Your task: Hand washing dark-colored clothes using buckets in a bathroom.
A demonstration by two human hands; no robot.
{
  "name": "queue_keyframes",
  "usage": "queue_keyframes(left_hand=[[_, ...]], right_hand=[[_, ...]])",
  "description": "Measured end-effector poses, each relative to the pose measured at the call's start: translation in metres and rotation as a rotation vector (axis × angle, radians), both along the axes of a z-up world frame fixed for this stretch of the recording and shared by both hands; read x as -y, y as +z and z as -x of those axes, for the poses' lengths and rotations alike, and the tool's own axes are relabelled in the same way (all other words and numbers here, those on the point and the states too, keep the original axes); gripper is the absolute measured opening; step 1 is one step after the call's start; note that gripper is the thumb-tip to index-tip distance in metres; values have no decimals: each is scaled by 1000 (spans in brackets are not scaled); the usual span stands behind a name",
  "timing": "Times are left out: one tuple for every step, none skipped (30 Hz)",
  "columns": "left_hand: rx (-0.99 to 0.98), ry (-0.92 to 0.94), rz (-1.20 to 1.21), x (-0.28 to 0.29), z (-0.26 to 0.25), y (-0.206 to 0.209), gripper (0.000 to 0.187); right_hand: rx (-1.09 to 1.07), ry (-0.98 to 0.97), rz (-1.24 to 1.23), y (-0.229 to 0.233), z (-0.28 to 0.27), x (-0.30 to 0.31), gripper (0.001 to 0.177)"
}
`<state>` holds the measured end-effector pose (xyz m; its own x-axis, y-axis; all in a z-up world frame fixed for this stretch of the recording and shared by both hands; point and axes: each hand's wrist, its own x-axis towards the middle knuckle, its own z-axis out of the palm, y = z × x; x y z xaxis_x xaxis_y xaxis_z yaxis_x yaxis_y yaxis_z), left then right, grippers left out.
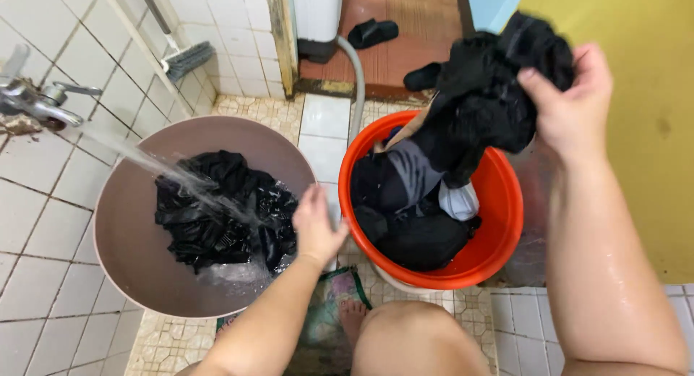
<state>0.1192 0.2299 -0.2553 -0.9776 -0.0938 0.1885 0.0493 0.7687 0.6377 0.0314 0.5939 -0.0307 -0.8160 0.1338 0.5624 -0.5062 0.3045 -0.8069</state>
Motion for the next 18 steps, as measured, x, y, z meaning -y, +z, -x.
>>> queue_keyframes(left_hand=[[9,-155,-59,-8,4,11,98],[19,-311,-116,-16,7,22,95],[13,-310,-119,-40,16,28,95],[-49,-361,-313,-61,25,35,117],[-111,-411,-507,-82,35,42,140],[-121,-407,-510,-94,40,64,140],[-46,-382,-590,-105,46,86,144],[31,-352,-667,-114,51,106,148],[23,-343,-669,-121,68,105,148],[68,-348,-835,-125,84,102,128],[112,-353,-1001,-129,100,99,108],[106,-335,-1001,-110,103,122,108],[230,-270,-1152,-92,106,144,86],[359,-197,-1306,-74,107,165,66],[357,-175,-1311,-60,140,145,66],[-29,-186,-1175,-42,169,121,56],[-398,-195,-1001,-22,197,96,46],[-394,-166,-993,17,188,122,46]], right_hand=[[-36,35,28,16,1,4,30],[-68,70,56,30,2,8,30],[-73,72,52,55,-5,29,30],[-65,152,189,80,-11,52,28],[-56,231,325,104,-17,76,26],[-61,239,319,116,-19,86,26],[-61,287,355,128,-20,97,25],[-56,339,394,138,-20,108,26],[-58,350,391,133,-6,103,26],[-55,438,388,128,9,99,26],[-54,525,383,121,25,97,27],[-47,542,385,120,30,105,27],[-23,543,363,118,36,114,27],[8,543,341,114,41,123,26],[21,558,342,110,46,132,26],[58,562,325,101,48,143,25],[94,566,307,92,51,155,25],[113,587,315,84,55,168,25]])
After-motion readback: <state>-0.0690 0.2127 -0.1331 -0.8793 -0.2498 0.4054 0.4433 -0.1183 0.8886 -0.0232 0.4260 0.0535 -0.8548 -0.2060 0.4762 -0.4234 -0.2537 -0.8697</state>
